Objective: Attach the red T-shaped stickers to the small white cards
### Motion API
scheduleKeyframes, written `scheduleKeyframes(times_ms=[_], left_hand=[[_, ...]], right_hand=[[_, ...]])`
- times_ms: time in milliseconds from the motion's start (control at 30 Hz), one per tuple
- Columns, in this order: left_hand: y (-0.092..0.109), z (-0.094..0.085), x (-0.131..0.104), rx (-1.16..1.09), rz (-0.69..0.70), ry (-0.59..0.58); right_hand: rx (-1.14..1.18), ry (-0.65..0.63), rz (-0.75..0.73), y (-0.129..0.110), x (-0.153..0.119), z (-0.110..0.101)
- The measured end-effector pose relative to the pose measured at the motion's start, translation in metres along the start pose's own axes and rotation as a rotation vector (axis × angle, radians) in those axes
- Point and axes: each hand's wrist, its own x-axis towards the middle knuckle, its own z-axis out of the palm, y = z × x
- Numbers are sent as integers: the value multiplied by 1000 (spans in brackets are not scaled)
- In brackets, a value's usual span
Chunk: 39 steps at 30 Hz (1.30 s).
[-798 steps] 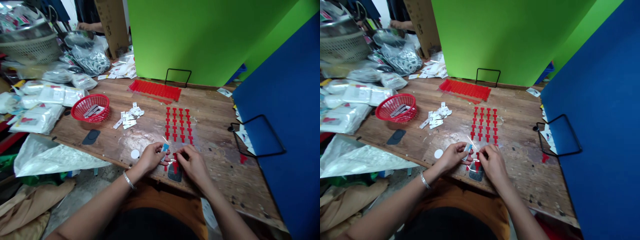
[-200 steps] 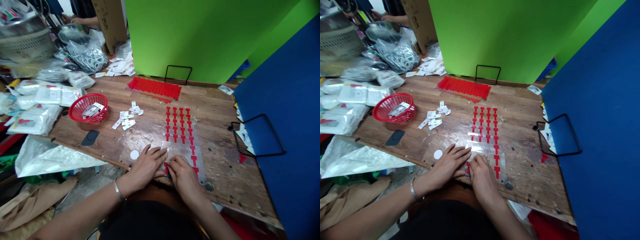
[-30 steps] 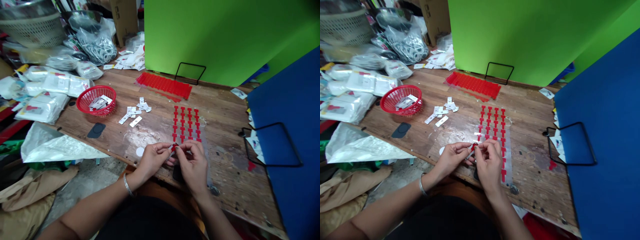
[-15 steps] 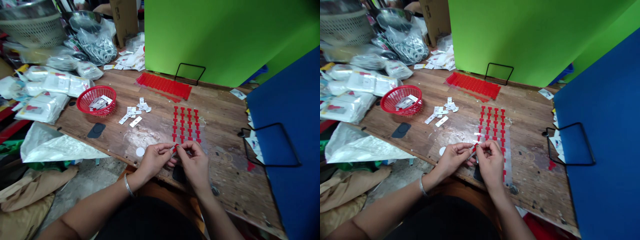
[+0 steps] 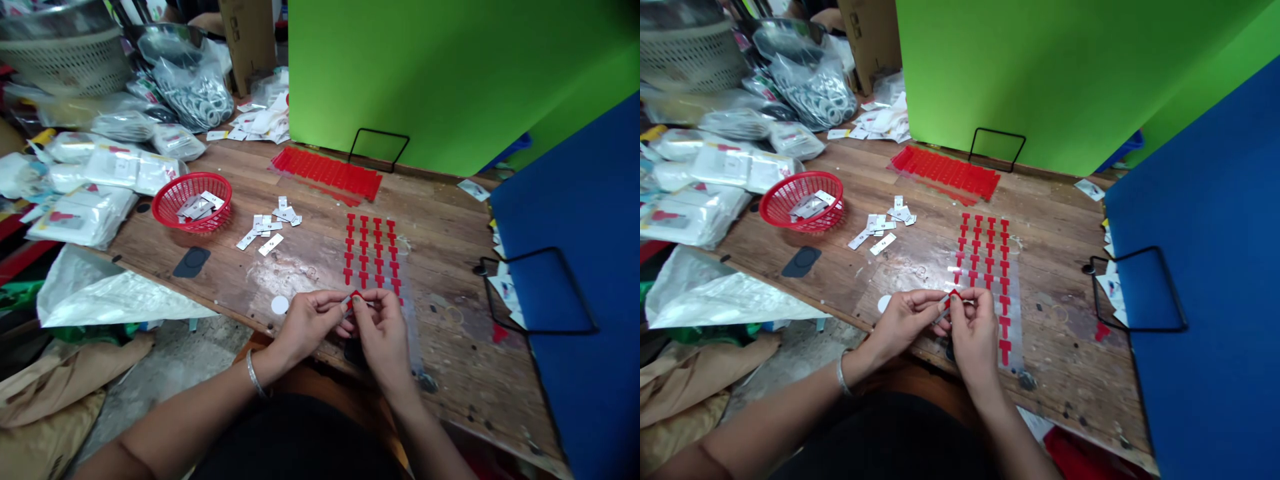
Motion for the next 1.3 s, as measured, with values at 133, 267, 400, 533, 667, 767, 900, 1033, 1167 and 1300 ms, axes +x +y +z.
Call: scheduleKeyframes(times_ms=[133,267,400,533,667,767,900,1033,1167,1300], left_hand=[[3,1,-2,-17,11,-17],[5,-2,-4,-19,9,6],[5,-6,-4,-11,-37,2],[5,-7,-2,-20,-68,10],[4,-6,0,-35,-82,71],[1,-5,-2,-30,-81,47],[4,-16,0,53,-69,40],[43,-59,7,393,210,269],[112,-125,10,891,643,726],[152,-165,5,1234,762,959]], right_hand=[[48,42,-33,-6,-5,5],[153,39,-13,-12,-3,4],[99,-29,12,-11,1,-3],[97,-49,32,-4,4,-5],[141,-127,92,1,5,-3],[116,-152,75,4,5,-2],[145,-211,97,5,9,0],[105,-229,113,5,10,-3],[-13,-177,87,8,8,-18],[-48,-37,87,14,9,-44]])
